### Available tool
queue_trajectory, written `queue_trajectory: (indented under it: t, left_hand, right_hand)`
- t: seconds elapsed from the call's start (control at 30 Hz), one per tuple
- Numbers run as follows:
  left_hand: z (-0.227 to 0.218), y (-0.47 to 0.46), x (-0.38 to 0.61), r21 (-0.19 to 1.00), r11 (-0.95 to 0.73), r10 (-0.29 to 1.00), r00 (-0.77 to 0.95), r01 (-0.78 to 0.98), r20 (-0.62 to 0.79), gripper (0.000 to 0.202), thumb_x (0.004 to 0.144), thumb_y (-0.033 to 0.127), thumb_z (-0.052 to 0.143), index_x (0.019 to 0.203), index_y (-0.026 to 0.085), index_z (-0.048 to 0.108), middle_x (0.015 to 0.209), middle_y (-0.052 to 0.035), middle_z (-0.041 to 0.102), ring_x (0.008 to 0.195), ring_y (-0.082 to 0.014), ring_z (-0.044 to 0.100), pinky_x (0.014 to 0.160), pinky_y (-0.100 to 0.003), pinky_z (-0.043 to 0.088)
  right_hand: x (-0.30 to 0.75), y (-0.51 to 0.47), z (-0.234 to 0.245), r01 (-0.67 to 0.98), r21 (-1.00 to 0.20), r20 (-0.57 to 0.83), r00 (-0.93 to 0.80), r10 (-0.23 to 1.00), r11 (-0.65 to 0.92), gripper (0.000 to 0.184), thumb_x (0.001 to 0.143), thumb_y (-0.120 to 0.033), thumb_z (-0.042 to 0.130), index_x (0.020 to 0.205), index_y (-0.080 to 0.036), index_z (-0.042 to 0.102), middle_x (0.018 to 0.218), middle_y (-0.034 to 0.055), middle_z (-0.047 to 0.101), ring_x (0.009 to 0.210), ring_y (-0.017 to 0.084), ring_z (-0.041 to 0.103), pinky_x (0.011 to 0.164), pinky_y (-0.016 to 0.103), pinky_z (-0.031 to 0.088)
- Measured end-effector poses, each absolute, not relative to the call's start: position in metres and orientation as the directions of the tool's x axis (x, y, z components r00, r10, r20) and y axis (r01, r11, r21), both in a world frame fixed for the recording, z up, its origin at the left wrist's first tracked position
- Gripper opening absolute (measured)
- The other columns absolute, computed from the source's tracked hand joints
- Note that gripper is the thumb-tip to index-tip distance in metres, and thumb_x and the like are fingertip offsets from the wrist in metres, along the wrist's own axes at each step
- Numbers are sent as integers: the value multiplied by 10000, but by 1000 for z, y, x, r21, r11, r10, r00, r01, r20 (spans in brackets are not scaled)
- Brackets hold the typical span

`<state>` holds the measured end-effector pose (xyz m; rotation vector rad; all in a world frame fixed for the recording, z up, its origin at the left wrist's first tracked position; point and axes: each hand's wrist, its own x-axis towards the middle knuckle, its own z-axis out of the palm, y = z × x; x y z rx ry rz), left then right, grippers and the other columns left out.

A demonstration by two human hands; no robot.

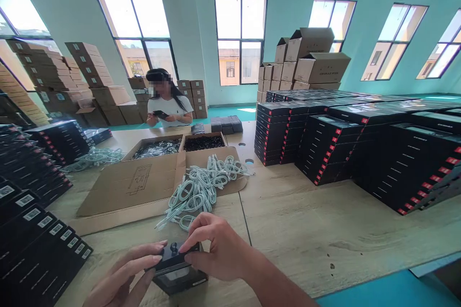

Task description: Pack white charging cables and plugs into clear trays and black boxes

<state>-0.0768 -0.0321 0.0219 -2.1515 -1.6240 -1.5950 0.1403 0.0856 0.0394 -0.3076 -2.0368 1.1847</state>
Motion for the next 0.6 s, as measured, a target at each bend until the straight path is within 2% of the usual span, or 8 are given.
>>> queue_trajectory:
  t: [0.1,0.17,0.27,0.33,0.4,0.47,0.53,0.6]
  left_hand:
    - [17,-33,-78,541,-463,717,-62,702,694,241,886,178,645,988,344,789,1083,-43,790,988,-229,776,823,-289,647]
    - [13,-34,-80,541,-464,717,-61,701,695,252,882,174,647,980,353,794,1091,-43,786,1000,-232,772,836,-300,646]
    - [3,-36,-83,581,-431,734,-106,691,671,234,879,203,662,975,362,803,1124,-47,779,1026,-241,763,851,-314,644]
    - [-5,-35,-81,650,-378,760,-180,659,625,210,884,261,669,1011,361,803,1204,-57,759,1102,-264,736,892,-344,637]
    - [-13,-31,-74,719,-317,785,-255,618,565,296,872,323,693,1156,364,765,1347,-68,697,1225,-296,676,973,-394,606]
    - [-21,-27,-62,789,-249,793,-349,562,500,510,879,362,691,1384,379,621,1500,-73,584,1316,-313,609,1072,-464,541]
    - [-29,-25,-50,832,-184,777,-441,524,449,637,902,390,662,1508,388,465,1582,-80,485,1326,-318,594,1117,-527,490]
    - [-35,-25,-40,805,-152,736,-478,574,480,657,901,413,653,1521,370,440,1592,-93,454,1353,-345,557,1150,-578,438]
  right_hand:
    - [143,88,40,-162,-816,488,-707,511,555,130,845,-240,754,949,-259,830,971,59,675,928,194,653,814,316,546]
    - [147,88,37,-163,-808,488,-723,489,566,145,872,-261,741,986,-262,830,1074,80,683,995,201,669,841,318,552]
    - [154,89,28,-175,-809,476,-755,450,562,224,920,-287,704,1120,-283,805,1281,105,669,1141,224,675,939,345,544]
    - [153,89,19,-187,-816,481,-744,464,546,264,956,-301,665,1195,-298,777,1284,100,696,1153,224,684,973,354,534]
    - [147,92,9,-183,-832,491,-684,540,524,268,984,-332,625,1200,-289,778,1204,96,739,1123,225,694,966,356,537]
    - [137,97,-1,-176,-875,464,-574,675,451,284,977,-406,628,1149,-260,801,1138,101,758,1075,237,700,931,362,552]
    - [127,103,-9,-206,-937,346,-461,817,281,368,916,-522,684,1100,-230,814,1041,93,777,954,239,714,834,359,580]
    - [120,109,-12,-275,-958,192,-393,899,85,489,822,-619,748,1083,-211,814,947,77,783,829,229,712,717,344,593]
